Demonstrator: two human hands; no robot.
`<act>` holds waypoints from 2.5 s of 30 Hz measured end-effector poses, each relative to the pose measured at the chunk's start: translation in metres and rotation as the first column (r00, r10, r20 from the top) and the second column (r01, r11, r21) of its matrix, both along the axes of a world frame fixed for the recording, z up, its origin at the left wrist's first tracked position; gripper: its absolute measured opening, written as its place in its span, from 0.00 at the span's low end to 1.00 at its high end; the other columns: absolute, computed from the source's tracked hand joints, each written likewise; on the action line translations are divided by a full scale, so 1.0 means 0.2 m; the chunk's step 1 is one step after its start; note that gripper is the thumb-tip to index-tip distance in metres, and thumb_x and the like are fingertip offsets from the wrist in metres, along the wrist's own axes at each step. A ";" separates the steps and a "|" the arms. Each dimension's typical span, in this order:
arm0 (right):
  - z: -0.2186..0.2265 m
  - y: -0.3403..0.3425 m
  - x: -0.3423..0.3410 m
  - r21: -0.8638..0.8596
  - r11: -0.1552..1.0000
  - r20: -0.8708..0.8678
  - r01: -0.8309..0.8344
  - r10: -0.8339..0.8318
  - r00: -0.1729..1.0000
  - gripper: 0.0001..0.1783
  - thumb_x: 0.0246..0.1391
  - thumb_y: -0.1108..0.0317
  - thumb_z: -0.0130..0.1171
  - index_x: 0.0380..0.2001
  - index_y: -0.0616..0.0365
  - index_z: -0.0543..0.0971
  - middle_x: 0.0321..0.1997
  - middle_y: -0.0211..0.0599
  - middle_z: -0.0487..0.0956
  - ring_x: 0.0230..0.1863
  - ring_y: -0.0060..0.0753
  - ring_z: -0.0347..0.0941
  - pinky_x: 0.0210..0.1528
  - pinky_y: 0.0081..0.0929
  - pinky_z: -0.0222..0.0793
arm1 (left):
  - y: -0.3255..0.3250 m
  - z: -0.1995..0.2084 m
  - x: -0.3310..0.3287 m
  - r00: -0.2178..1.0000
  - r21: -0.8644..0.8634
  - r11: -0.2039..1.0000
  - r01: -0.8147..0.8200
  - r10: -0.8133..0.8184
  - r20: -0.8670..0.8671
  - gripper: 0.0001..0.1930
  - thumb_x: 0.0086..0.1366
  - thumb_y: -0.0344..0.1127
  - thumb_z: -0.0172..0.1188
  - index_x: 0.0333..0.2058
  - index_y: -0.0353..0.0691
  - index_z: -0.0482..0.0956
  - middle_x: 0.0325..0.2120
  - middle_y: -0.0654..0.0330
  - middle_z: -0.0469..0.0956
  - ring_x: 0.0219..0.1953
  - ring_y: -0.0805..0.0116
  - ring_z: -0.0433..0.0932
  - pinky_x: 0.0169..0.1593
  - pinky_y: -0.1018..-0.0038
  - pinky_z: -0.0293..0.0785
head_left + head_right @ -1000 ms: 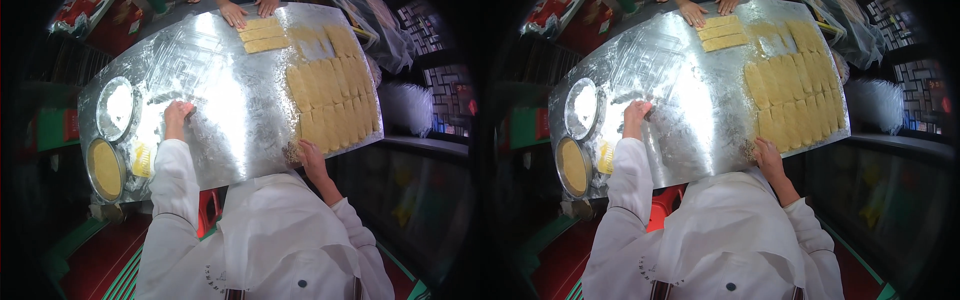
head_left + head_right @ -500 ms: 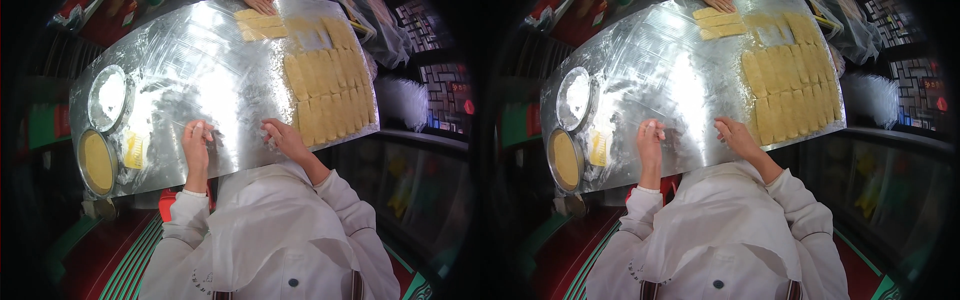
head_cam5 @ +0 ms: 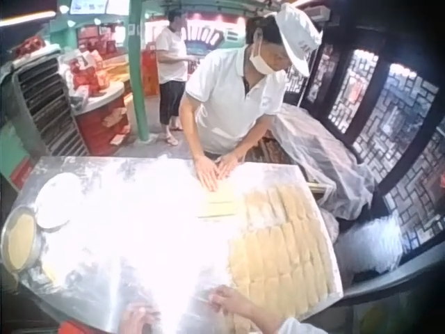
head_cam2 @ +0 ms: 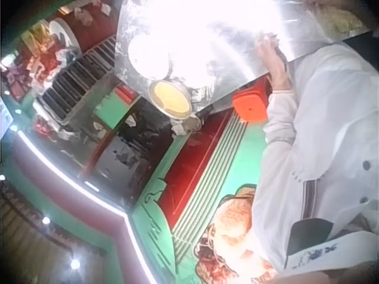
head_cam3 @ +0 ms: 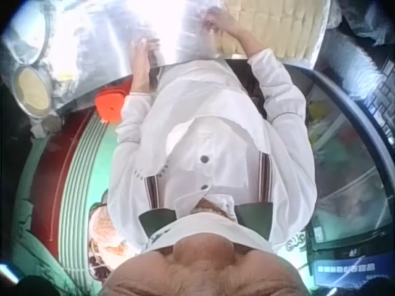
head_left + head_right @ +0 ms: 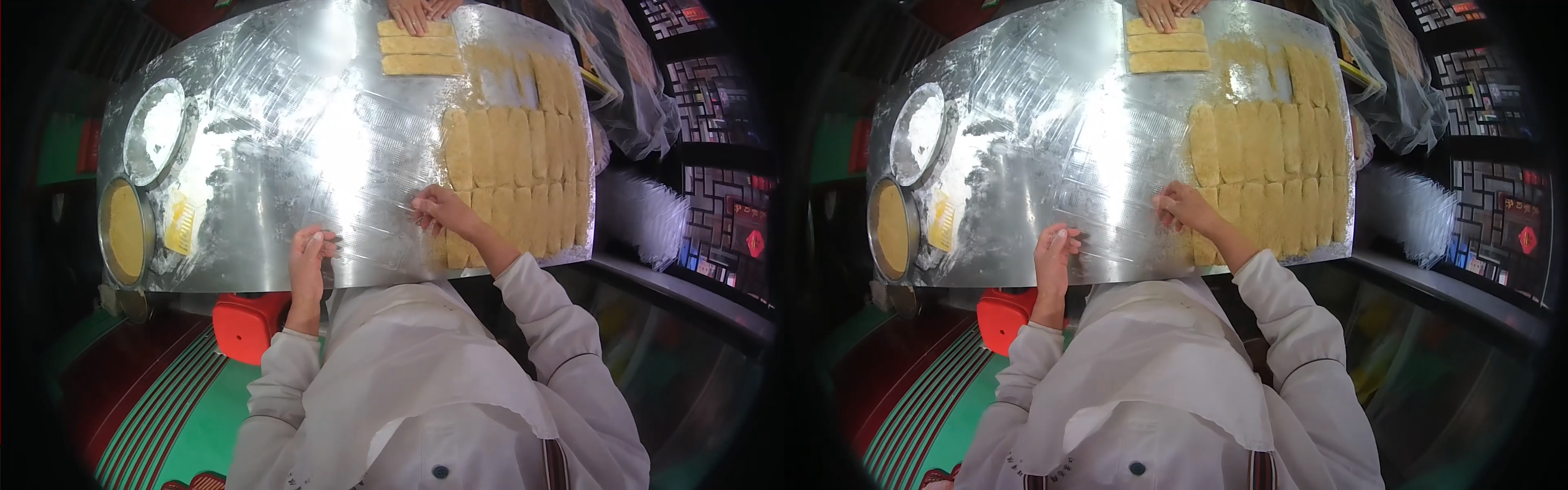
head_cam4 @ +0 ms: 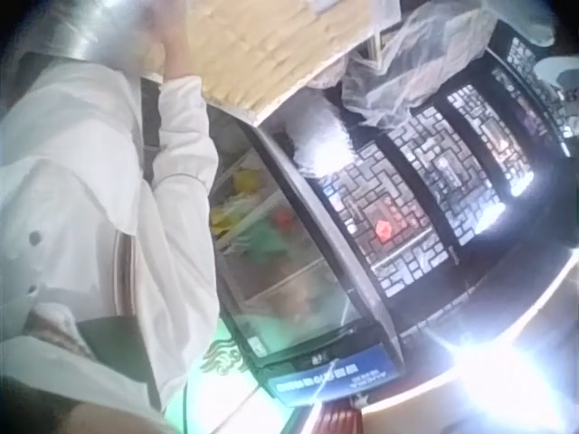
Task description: The recorder prepares rectangular pieces of dough, coatings them with sesame seeds, and then cleans the work surface.
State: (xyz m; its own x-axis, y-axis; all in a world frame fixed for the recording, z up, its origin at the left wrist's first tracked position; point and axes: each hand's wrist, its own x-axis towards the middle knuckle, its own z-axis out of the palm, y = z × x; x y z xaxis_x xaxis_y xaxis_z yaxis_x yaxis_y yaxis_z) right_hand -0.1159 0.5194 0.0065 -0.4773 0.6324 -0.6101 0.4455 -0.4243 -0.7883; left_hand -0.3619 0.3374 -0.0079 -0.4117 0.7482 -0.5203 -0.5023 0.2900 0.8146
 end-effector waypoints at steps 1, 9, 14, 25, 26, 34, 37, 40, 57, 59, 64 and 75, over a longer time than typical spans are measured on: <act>0.01 0.09 0.03 0.115 0.988 0.197 -0.101 0.077 0.977 0.14 0.57 0.66 0.56 0.42 0.63 0.72 0.32 0.42 0.78 0.26 0.29 0.73 0.30 0.28 0.71 | -0.01 -0.04 0.03 1.000 -0.010 1.000 -0.009 0.009 0.000 0.09 0.67 0.30 0.52 0.45 0.36 0.72 0.37 0.55 0.78 0.33 0.71 0.77 0.38 0.77 0.71; -0.20 0.92 0.18 0.755 0.336 0.562 -0.563 0.110 0.820 0.18 0.48 0.65 0.64 0.43 0.56 0.76 0.43 0.43 0.76 0.50 0.45 0.70 0.50 0.37 0.69 | -0.07 -0.14 0.31 0.975 -0.288 0.932 -0.219 0.220 -0.029 0.09 0.67 0.35 0.55 0.39 0.37 0.68 0.26 0.55 0.77 0.24 0.70 0.77 0.27 0.76 0.73; -0.22 1.05 0.10 0.545 0.290 0.770 -0.787 0.198 0.606 0.20 0.44 0.62 0.67 0.41 0.55 0.76 0.45 0.42 0.76 0.51 0.47 0.70 0.52 0.38 0.68 | -0.18 -0.06 0.26 0.963 -0.612 0.789 -0.058 -0.117 -0.243 0.13 0.64 0.42 0.59 0.33 0.37 0.70 0.19 0.59 0.74 0.14 0.73 0.71 0.18 0.77 0.67; -0.04 0.93 0.16 0.420 0.504 0.645 -0.754 0.419 0.639 0.14 0.49 0.68 0.61 0.37 0.61 0.71 0.38 0.51 0.78 0.43 0.54 0.75 0.47 0.41 0.69 | 0.43 -0.11 -0.05 0.444 -0.316 0.946 -0.066 -0.256 -0.859 0.12 0.59 0.35 0.61 0.37 0.34 0.73 0.30 0.56 0.75 0.33 0.64 0.74 0.41 0.69 0.70; -0.01 0.89 0.18 0.419 0.504 0.649 -0.755 0.415 0.637 0.14 0.49 0.68 0.61 0.37 0.61 0.71 0.38 0.51 0.78 0.43 0.54 0.75 0.47 0.41 0.69 | 0.49 -0.14 -0.07 0.433 -0.359 0.932 -0.048 -0.304 -0.849 0.13 0.59 0.35 0.61 0.40 0.35 0.72 0.32 0.54 0.76 0.35 0.61 0.75 0.42 0.68 0.71; 0.60 0.66 0.23 0.430 0.771 0.459 -0.469 0.260 0.849 0.13 0.52 0.70 0.58 0.39 0.67 0.77 0.28 0.42 0.78 0.27 0.29 0.76 0.30 0.25 0.73 | 0.58 -0.18 -0.10 0.401 -0.497 0.845 0.198 -0.533 -0.745 0.19 0.61 0.31 0.55 0.52 0.42 0.67 0.35 0.49 0.78 0.39 0.49 0.78 0.44 0.59 0.72; 0.67 0.57 0.17 0.508 0.771 0.445 -0.384 0.147 0.883 0.12 0.53 0.70 0.58 0.38 0.66 0.78 0.27 0.43 0.79 0.27 0.29 0.76 0.31 0.25 0.72 | 0.57 -0.17 -0.09 0.413 -0.502 0.830 0.245 -0.557 -0.720 0.21 0.61 0.32 0.55 0.53 0.41 0.66 0.34 0.48 0.79 0.38 0.49 0.78 0.44 0.59 0.72; 0.70 0.51 0.01 0.608 0.711 0.441 -0.353 0.068 0.895 0.12 0.54 0.70 0.57 0.40 0.66 0.78 0.28 0.42 0.79 0.29 0.27 0.76 0.32 0.25 0.73 | 0.58 -0.16 -0.10 0.344 -0.486 0.844 0.228 -0.536 -0.771 0.24 0.62 0.34 0.55 0.57 0.41 0.65 0.40 0.49 0.78 0.41 0.50 0.78 0.46 0.60 0.73; -0.03 0.39 -0.34 -0.108 0.897 -0.260 0.428 -0.441 0.859 0.19 0.59 0.72 0.54 0.49 0.76 0.69 0.43 0.49 0.77 0.38 0.35 0.79 0.40 0.24 0.82 | 0.56 -0.18 -0.20 0.304 -0.498 0.784 0.370 -0.609 -0.733 0.32 0.59 0.28 0.53 0.64 0.40 0.58 0.41 0.50 0.77 0.37 0.52 0.79 0.42 0.61 0.75; -0.02 0.41 -0.32 -0.103 0.910 -0.245 0.402 -0.415 0.876 0.19 0.59 0.72 0.54 0.49 0.76 0.69 0.44 0.49 0.77 0.39 0.35 0.79 0.39 0.24 0.82 | 0.56 -0.19 -0.21 0.283 -0.475 0.804 0.359 -0.578 -0.765 0.33 0.59 0.27 0.53 0.64 0.40 0.57 0.37 0.49 0.77 0.35 0.54 0.77 0.42 0.63 0.73; -0.12 0.45 -0.26 -0.119 0.927 -0.132 0.357 -0.371 0.919 0.20 0.60 0.69 0.54 0.53 0.68 0.67 0.47 0.44 0.76 0.44 0.33 0.77 0.45 0.28 0.80 | 0.56 -0.22 -0.22 0.253 -0.460 0.781 0.421 -0.589 -0.768 0.34 0.59 0.28 0.54 0.65 0.41 0.56 0.39 0.50 0.77 0.34 0.52 0.79 0.39 0.62 0.76; -0.10 0.40 -0.46 -0.424 0.874 -0.395 0.237 -0.414 0.820 0.14 0.60 0.66 0.54 0.46 0.59 0.70 0.45 0.41 0.75 0.50 0.36 0.74 0.55 0.39 0.74 | 0.56 -0.21 -0.23 0.235 -0.464 0.762 0.451 -0.603 -0.762 0.35 0.58 0.28 0.54 0.65 0.40 0.55 0.37 0.49 0.77 0.33 0.51 0.79 0.38 0.61 0.76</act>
State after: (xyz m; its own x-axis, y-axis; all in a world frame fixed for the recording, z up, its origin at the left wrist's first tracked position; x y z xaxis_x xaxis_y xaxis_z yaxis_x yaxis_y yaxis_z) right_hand -0.2077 0.5994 -0.0144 -0.5595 0.5950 -0.5770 -0.1455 -0.7559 -0.6383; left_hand -0.4082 0.4498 -0.0498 -0.2073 0.9407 -0.2684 0.7140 0.3331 0.6158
